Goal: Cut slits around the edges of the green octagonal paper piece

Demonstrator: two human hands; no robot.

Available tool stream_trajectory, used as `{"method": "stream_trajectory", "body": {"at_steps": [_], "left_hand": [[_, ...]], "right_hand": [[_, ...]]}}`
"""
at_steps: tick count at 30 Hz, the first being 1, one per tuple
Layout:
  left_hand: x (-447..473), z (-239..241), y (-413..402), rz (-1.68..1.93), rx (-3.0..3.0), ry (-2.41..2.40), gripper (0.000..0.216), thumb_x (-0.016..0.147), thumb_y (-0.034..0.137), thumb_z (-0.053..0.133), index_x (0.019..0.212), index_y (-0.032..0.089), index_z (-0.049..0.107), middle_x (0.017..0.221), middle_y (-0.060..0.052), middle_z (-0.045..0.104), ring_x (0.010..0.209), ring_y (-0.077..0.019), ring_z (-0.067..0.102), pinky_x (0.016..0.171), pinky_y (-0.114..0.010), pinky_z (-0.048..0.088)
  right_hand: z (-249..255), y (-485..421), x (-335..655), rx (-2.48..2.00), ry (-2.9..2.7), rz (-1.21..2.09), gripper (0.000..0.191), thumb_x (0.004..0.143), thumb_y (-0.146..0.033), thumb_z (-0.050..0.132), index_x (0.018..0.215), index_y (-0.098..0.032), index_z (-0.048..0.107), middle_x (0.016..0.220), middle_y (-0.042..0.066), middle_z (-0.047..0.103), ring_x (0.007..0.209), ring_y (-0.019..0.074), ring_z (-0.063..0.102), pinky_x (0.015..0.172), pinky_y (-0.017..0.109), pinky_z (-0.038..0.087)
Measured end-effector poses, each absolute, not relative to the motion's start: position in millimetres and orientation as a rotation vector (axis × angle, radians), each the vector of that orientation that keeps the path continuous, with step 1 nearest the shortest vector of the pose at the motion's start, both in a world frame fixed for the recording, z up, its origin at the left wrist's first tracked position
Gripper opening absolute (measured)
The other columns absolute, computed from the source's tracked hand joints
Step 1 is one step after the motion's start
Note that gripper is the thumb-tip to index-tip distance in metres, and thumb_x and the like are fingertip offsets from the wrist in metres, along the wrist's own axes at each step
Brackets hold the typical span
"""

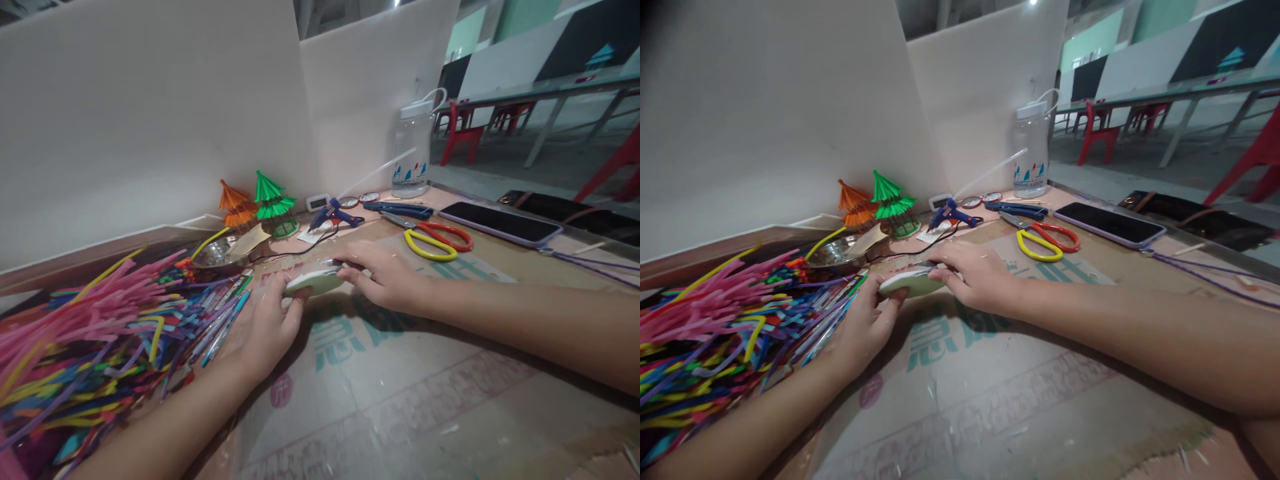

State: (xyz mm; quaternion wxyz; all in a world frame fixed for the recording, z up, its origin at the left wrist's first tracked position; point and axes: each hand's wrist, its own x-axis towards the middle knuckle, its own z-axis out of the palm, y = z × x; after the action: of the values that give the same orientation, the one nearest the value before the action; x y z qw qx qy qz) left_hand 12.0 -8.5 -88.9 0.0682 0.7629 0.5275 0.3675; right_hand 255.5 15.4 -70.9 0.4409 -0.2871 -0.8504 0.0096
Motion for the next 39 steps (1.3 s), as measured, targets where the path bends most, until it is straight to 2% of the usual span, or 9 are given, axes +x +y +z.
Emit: {"method": "stream_trajectory", "body": {"at_steps": [6, 14, 19, 24, 27, 39], "left_hand": [[10.5, -90.4, -6.6, 1.101, 2.365, 1.550, 0.020, 0.091, 0.031, 0.056, 0.109, 0.025, 0.060, 0.104, -0.007, 0.072, 0.103, -0.0254, 0.067, 0.088, -0.036, 0.052], [9.2, -90.3, -6.4, 1.072, 2.418, 1.542, 0.023, 0.087, 0.022, 0.056, 0.110, 0.024, 0.060, 0.105, -0.007, 0.072, 0.106, -0.0258, 0.065, 0.095, -0.040, 0.050], [9.6, -88.7, -7.4, 1.051, 2.448, 1.510, 0.022, 0.087, 0.022, 0.057, 0.109, 0.025, 0.060, 0.107, -0.006, 0.071, 0.106, -0.0253, 0.065, 0.095, -0.039, 0.050], [9.2, -90.0, -5.6, 1.086, 2.386, 1.571, 0.019, 0.091, 0.028, 0.056, 0.109, 0.024, 0.059, 0.105, -0.007, 0.070, 0.104, -0.0248, 0.066, 0.090, -0.037, 0.052], [7.4, -92.1, -3.4, 1.095, 2.344, 1.624, 0.016, 0.091, 0.030, 0.057, 0.106, 0.026, 0.059, 0.100, -0.006, 0.070, 0.101, -0.0245, 0.067, 0.088, -0.036, 0.052], [6.1, -92.7, -2.6, 1.090, 2.446, 1.488, 0.022, 0.090, 0.021, 0.054, 0.111, 0.025, 0.059, 0.108, -0.006, 0.071, 0.107, -0.0246, 0.065, 0.096, -0.040, 0.051]], "right_hand": [[-67.0, 8.6, 254.0, -0.647, -2.176, -0.041, 0.024, 0.099, -0.028, 0.053, 0.113, -0.016, 0.067, 0.099, 0.009, 0.074, 0.092, 0.0225, 0.066, 0.080, 0.035, 0.051], [-66.8, 9.9, 254.6, -0.610, -2.213, -0.081, 0.024, 0.101, -0.027, 0.049, 0.108, -0.015, 0.069, 0.091, 0.009, 0.074, 0.084, 0.0210, 0.064, 0.074, 0.033, 0.048], [-67.8, 9.5, 254.2, -0.657, -2.198, -0.059, 0.026, 0.102, -0.028, 0.049, 0.099, -0.015, 0.070, 0.084, 0.007, 0.073, 0.078, 0.0196, 0.062, 0.069, 0.031, 0.046], [-70.1, 11.5, 255.3, -0.663, -2.153, -0.021, 0.026, 0.101, -0.031, 0.052, 0.112, -0.015, 0.068, 0.096, 0.009, 0.074, 0.086, 0.0209, 0.064, 0.075, 0.032, 0.048], [-70.9, 13.6, 257.0, -0.697, -2.173, -0.040, 0.028, 0.101, -0.034, 0.052, 0.109, -0.013, 0.069, 0.092, 0.010, 0.073, 0.085, 0.0224, 0.063, 0.074, 0.034, 0.048], [-70.8, 13.8, 256.4, -0.657, -2.198, -0.009, 0.024, 0.101, -0.029, 0.052, 0.107, -0.014, 0.070, 0.090, 0.009, 0.073, 0.083, 0.0208, 0.063, 0.073, 0.032, 0.046]]}}
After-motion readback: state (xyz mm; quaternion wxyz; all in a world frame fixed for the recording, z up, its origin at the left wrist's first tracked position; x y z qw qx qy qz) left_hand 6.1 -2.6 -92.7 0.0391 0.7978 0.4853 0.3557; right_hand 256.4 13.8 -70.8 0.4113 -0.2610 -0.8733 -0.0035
